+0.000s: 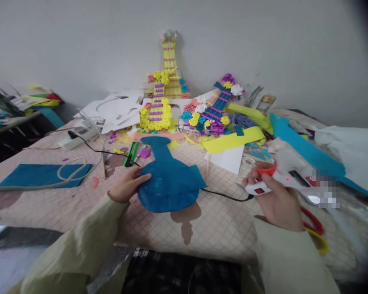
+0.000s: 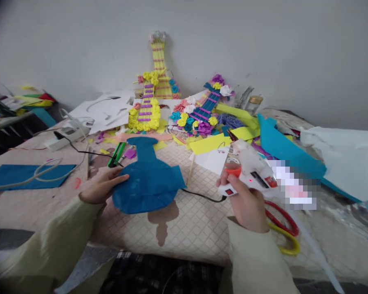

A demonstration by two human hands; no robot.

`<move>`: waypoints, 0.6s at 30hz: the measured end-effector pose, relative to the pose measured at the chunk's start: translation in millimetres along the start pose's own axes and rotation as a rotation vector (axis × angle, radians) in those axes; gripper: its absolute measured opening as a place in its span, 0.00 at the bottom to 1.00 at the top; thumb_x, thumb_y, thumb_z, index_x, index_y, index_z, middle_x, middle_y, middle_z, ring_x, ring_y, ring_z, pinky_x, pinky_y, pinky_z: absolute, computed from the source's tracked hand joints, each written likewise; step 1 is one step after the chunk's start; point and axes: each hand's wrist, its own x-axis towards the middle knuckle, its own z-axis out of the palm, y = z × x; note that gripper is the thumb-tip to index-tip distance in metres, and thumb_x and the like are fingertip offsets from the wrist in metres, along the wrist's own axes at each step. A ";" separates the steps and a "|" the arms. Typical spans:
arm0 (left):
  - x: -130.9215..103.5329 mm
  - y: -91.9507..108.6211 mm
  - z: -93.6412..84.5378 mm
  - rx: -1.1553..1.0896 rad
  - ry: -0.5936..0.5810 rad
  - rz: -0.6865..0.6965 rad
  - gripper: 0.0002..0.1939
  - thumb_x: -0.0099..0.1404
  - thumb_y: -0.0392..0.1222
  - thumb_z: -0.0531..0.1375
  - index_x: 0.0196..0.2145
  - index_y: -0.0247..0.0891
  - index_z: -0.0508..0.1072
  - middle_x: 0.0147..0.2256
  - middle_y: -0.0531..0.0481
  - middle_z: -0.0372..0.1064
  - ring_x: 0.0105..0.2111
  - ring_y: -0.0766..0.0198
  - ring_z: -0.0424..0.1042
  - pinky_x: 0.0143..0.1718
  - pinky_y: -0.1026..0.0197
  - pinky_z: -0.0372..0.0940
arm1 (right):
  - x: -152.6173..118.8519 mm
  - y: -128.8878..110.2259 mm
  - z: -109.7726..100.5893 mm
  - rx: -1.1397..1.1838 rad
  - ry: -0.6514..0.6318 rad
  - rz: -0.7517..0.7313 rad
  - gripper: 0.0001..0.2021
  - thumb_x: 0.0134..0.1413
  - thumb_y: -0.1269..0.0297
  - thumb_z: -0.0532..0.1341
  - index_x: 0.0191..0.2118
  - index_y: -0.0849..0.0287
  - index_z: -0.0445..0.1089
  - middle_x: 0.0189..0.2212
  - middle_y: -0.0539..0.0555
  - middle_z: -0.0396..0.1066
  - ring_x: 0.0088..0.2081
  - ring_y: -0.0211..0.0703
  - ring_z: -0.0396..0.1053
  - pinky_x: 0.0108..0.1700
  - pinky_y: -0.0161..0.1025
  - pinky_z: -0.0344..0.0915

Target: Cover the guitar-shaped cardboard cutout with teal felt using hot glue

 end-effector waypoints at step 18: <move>42.9 20.8 137.3 1.194 -0.344 0.728 0.19 0.52 0.59 0.56 0.25 0.37 0.66 0.27 0.49 0.67 0.28 0.59 0.67 0.25 0.62 0.57 | 22.7 31.2 -22.5 0.070 0.061 -0.020 0.06 0.41 0.66 0.60 0.30 0.59 0.68 0.20 0.47 0.59 0.19 0.31 0.54 0.22 0.34 0.54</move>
